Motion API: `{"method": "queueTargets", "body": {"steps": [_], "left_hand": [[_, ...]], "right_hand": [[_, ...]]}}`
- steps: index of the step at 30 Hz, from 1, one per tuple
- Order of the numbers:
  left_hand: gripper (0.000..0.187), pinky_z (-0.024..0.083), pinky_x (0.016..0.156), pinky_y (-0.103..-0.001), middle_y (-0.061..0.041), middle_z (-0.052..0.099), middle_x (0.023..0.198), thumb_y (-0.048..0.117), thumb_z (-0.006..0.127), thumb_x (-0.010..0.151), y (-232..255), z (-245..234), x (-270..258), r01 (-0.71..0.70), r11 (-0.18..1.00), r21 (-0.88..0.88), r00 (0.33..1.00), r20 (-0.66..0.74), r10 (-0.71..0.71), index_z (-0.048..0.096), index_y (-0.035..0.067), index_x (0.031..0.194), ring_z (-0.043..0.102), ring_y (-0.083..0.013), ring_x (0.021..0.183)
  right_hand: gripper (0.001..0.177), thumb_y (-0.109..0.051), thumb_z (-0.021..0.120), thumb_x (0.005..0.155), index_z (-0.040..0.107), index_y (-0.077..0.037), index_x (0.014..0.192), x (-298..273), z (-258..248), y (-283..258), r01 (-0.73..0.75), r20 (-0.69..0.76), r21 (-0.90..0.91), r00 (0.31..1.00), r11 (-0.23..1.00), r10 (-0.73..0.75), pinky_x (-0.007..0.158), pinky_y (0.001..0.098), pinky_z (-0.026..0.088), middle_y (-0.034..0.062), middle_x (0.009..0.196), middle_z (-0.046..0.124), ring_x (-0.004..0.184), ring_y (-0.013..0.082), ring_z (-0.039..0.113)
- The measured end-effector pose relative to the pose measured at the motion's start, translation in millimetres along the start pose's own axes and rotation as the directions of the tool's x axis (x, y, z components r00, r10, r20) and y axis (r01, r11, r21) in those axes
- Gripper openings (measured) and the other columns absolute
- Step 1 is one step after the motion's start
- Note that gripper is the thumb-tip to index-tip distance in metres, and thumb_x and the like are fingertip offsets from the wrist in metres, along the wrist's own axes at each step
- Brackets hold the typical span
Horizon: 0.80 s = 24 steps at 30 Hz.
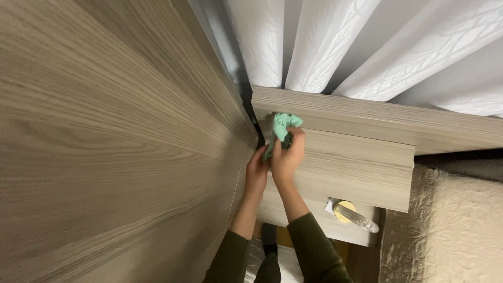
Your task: Wiping down furniture surfaces including a wardrobe and a nightstand using a cleaning cloth
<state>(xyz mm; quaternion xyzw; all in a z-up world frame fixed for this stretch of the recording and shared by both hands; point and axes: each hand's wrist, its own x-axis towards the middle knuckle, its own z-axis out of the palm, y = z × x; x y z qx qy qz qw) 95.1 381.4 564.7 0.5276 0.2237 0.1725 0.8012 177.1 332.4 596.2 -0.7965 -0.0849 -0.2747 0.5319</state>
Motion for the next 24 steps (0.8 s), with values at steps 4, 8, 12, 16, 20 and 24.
{"method": "queueTargets", "body": {"steps": [4,8,12,16,20,24], "left_hand": [[0.046,0.043,0.110,-0.053,-0.024,0.056,0.141,0.008,0.061,0.101,29.8,14.4,8.5,0.008,1.000,-0.005,1.000,-0.015,-0.008,0.052,-0.002,0.145,0.053,-0.0359,0.130],[0.048,0.044,0.107,-0.049,-0.016,0.053,0.144,0.031,0.053,0.105,51.2,15.9,9.8,0.191,0.982,0.015,0.981,-0.043,-0.190,0.050,0.013,0.149,0.054,-0.0337,0.129],[0.052,0.043,0.106,-0.047,-0.015,0.051,0.149,0.039,0.049,0.106,45.7,14.9,11.2,0.222,0.974,0.036,0.975,0.010,-0.223,0.048,0.018,0.154,0.053,-0.0355,0.132],[0.054,0.041,0.110,-0.049,-0.017,0.046,0.152,0.040,0.048,0.106,40.7,26.5,4.3,0.234,0.972,0.023,0.972,0.029,-0.235,0.045,0.014,0.154,0.049,-0.0369,0.136],[0.052,0.041,0.111,-0.050,-0.018,0.043,0.154,0.035,0.046,0.108,24.4,46.7,7.1,0.264,0.964,0.013,0.963,0.058,-0.264,0.044,0.011,0.154,0.048,-0.0384,0.136],[0.051,0.043,0.109,-0.047,-0.014,0.049,0.148,0.036,0.050,0.106,8.3,70.3,0.2,0.256,0.966,0.014,0.963,0.082,-0.257,0.049,0.013,0.151,0.052,-0.0332,0.130]], "right_hand": [[0.033,0.001,0.072,0.087,0.065,-0.008,0.117,8.6,25.9,2.1,0.044,-0.032,0.028,0.999,0.999,-0.043,0.097,0.0421,0.052,0.0121,0.110,0.066,0.109,0.0355,0.067],[0.053,0.001,0.084,0.076,0.062,-0.007,0.124,7.8,34.0,16.0,-0.012,0.001,0.045,1.000,0.999,0.012,0.102,0.0501,0.048,0.0140,0.118,0.060,0.118,0.0395,0.061],[0.041,0.010,0.074,0.077,0.064,-0.007,0.113,20.4,25.1,5.3,-0.037,-0.005,0.117,0.999,0.992,0.037,0.100,0.0445,0.049,0.0101,0.107,0.061,0.111,0.0371,0.064],[0.039,0.012,0.071,0.078,0.065,-0.006,0.112,22.3,17.0,11.3,-0.060,-0.023,0.126,0.998,0.990,0.063,0.099,0.0445,0.049,0.0109,0.105,0.062,0.108,0.0370,0.065],[0.036,0.013,0.071,0.078,0.066,-0.005,0.109,37.7,-2.2,24.7,-0.059,-0.049,0.144,0.997,0.988,0.067,0.096,0.0461,0.049,0.0132,0.102,0.063,0.103,0.0387,0.065],[0.035,0.013,0.070,0.076,0.066,-0.005,0.107,49.8,-30.3,34.9,-0.078,-0.065,0.152,0.994,0.985,0.089,0.096,0.0469,0.049,0.0144,0.101,0.063,0.105,0.0406,0.064]]}}
